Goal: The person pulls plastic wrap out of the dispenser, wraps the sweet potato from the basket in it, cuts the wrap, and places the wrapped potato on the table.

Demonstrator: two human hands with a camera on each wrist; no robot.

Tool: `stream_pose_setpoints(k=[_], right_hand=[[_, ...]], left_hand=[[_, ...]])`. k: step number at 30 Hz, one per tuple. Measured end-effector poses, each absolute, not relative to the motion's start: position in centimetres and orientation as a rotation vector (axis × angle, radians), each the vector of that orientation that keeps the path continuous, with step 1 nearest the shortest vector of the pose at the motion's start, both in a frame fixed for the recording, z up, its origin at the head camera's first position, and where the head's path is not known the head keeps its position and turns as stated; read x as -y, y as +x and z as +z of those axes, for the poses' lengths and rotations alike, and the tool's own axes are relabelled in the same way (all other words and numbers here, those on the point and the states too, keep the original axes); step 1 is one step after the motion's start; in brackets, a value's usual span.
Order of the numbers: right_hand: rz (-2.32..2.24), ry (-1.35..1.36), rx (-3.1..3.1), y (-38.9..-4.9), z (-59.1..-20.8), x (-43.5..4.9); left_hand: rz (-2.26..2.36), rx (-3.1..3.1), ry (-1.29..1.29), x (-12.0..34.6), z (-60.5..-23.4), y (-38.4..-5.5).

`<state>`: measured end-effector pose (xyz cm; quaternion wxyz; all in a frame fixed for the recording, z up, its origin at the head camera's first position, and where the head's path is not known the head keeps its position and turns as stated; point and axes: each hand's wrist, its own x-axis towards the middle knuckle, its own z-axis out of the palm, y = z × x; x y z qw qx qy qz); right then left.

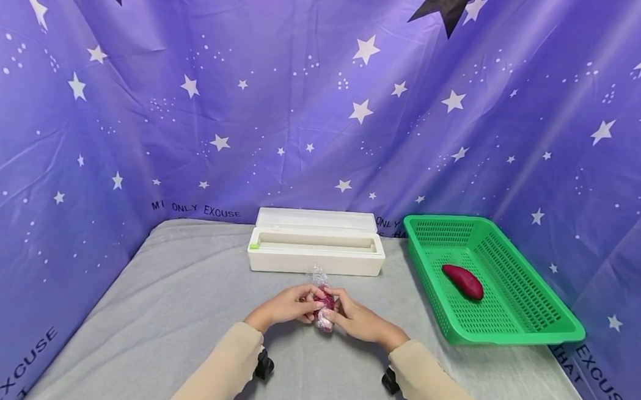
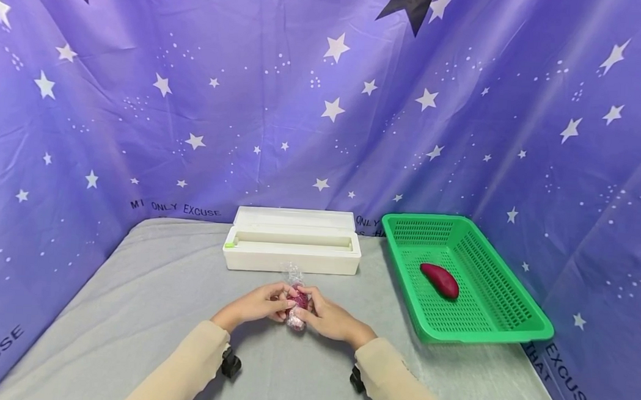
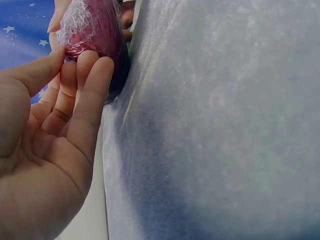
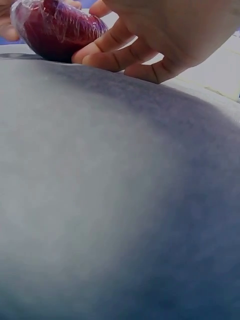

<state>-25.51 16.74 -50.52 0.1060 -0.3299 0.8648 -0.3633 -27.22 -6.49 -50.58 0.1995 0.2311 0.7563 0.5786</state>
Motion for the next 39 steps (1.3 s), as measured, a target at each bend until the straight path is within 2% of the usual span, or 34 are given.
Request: stream_pose_setpoints(k=[6, 15, 23, 39], right_hand=[[-1.097, -0.935, -2.579, -25.5, -50.6, -16.5], [-1.143, -0.897, -2.536, -25.7, -51.0, -16.7], [-1.126, -0.897, -2.526, -26.0, -50.7, -16.8], [-1.151, -0.895, -2.484, -26.1, -50.6, -16.7]], left_hand=[[1.65, -2.054, 0.62, 6.7, -51.1, -27.6], [1.723, -2.178, 0.24, 6.6, -51.9, -28.9], [1.608, -2.296, 0.284, 5.7, -51.3, -30.5], [1.901, -2.174, 0.253, 5.1, -50.9, -31.2]])
